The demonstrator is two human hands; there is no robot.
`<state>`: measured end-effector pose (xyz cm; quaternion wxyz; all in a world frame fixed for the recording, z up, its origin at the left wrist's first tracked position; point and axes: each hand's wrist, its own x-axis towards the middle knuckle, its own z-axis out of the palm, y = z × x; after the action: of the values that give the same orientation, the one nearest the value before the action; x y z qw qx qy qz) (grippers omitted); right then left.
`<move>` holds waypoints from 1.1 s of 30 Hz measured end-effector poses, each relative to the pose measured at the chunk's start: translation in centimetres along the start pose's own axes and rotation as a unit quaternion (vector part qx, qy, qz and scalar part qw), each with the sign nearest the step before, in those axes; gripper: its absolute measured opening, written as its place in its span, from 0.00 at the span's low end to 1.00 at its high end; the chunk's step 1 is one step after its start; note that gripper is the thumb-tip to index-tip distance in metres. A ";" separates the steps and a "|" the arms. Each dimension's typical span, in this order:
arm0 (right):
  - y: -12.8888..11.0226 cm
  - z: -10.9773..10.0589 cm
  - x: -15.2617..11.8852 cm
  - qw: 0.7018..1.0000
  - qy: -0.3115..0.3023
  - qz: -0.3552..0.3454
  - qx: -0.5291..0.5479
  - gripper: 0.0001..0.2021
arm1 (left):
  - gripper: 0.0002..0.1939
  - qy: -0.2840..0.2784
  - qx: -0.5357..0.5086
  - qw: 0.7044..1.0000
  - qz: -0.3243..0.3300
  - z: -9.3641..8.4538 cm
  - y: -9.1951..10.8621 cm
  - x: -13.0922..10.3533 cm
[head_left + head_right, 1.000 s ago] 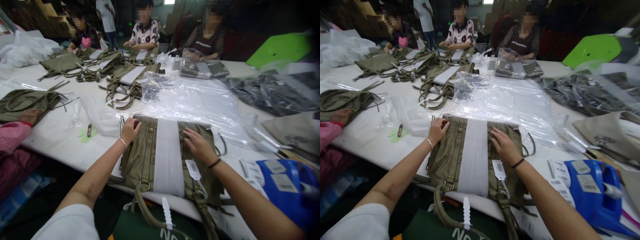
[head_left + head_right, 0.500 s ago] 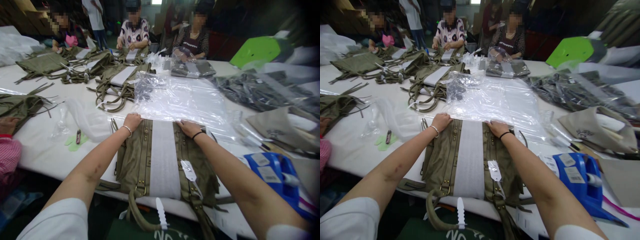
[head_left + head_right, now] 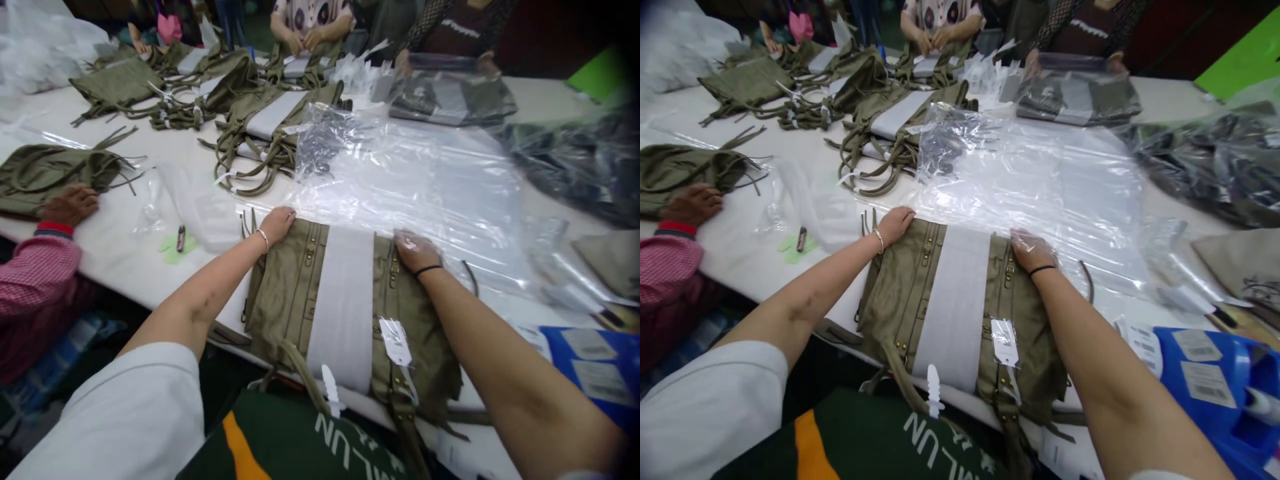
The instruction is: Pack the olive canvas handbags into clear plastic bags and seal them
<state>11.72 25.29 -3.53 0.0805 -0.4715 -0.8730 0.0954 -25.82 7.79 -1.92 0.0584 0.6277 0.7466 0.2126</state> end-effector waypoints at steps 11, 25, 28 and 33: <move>-22.1 -1.8 -9.1 0.968 -0.034 -0.173 0.178 0.20 | 0.15 0.113 -0.008 0.989 -0.094 -2.3 4.6 -18.7; -27.5 1.9 -5.1 0.940 -0.059 0.001 0.337 0.20 | 0.19 0.110 -0.340 0.930 -0.087 -1.5 3.3 -13.7; -27.8 3.1 -5.9 0.919 -0.042 0.000 0.392 0.24 | 0.28 0.058 -0.310 0.949 -0.001 1.8 3.5 -12.6; -27.0 4.7 -4.9 0.914 0.060 -0.028 0.400 0.27 | 0.32 0.056 -0.218 0.974 0.020 4.4 4.3 -12.5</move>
<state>-8.51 6.25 -1.80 0.3168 -0.3802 -0.7683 0.4059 -17.78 -2.58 -6.49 0.1478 0.6018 0.6718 0.4058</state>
